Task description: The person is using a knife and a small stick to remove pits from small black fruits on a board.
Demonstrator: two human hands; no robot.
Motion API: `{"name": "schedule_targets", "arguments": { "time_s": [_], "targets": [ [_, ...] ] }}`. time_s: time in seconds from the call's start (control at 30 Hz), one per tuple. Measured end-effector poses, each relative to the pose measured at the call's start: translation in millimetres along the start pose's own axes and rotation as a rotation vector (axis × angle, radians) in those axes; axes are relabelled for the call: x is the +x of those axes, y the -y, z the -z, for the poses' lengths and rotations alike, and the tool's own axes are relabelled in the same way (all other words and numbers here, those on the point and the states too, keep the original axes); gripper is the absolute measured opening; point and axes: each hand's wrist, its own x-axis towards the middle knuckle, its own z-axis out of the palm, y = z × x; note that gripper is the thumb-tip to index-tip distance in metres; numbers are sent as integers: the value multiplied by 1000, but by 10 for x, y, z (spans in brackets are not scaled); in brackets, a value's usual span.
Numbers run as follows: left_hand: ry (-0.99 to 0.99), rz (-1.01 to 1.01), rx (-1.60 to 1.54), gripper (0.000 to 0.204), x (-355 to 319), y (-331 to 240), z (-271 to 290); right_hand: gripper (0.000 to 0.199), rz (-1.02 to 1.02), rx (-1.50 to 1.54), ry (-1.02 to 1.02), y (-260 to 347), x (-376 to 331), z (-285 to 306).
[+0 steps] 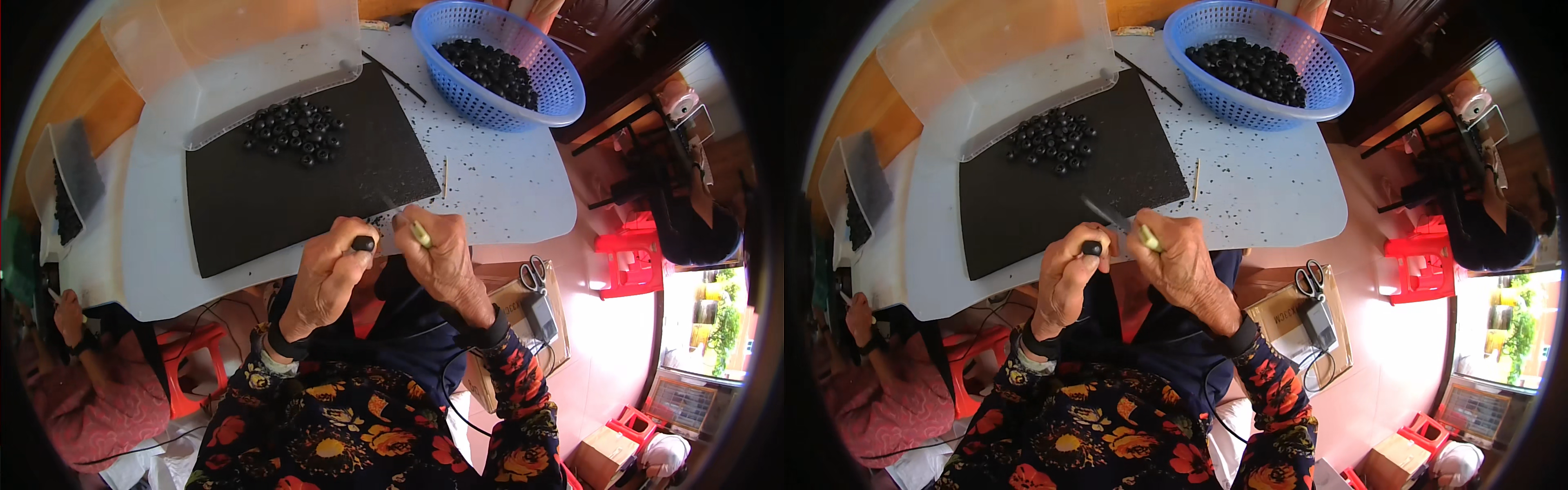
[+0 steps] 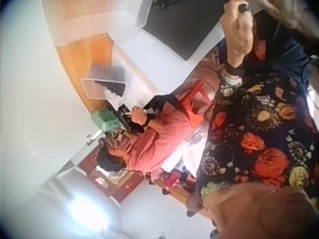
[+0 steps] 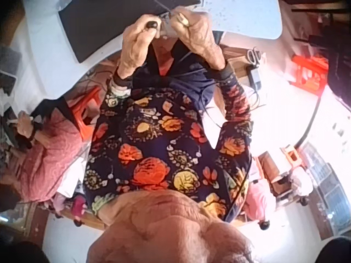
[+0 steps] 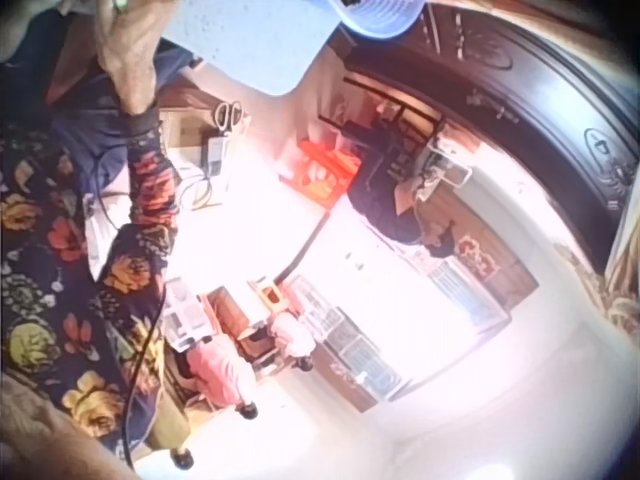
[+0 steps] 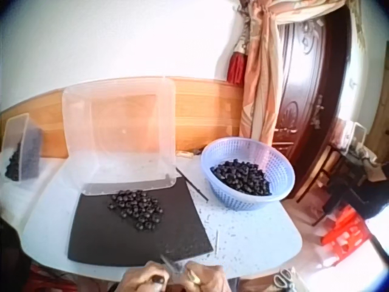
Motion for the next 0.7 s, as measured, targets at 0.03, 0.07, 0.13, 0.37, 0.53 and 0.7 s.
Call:
{"name": "schedule_targets", "arguments": {
  "time_s": [0.03, 0.07, 0.13, 0.37, 0.53, 0.7],
  "targets": [
    [-41, -7, 38, 16, 1, 9, -4, 14, 47, -27, 28, 17, -27, -11],
    [-81, -15, 76, 17, 1, 24, -8, 14, 46, -27, 28, 45, -46, -11],
    [-99, -94, 55, 19, -11, 125, -9, 15, 126, -50, 67, 119, -81, -10],
    [-204, -160, 276, 23, -41, 145, -46, 18, 26, -80, 70, 181, -144, -147],
    [-222, -246, 354, 22, -35, 169, -59, 20, 32, -57, 6, 166, -180, -241],
    [-245, -214, 333, 22, -48, 187, -62, 22, 43, -69, 23, 156, -169, -251]
  ]
}}
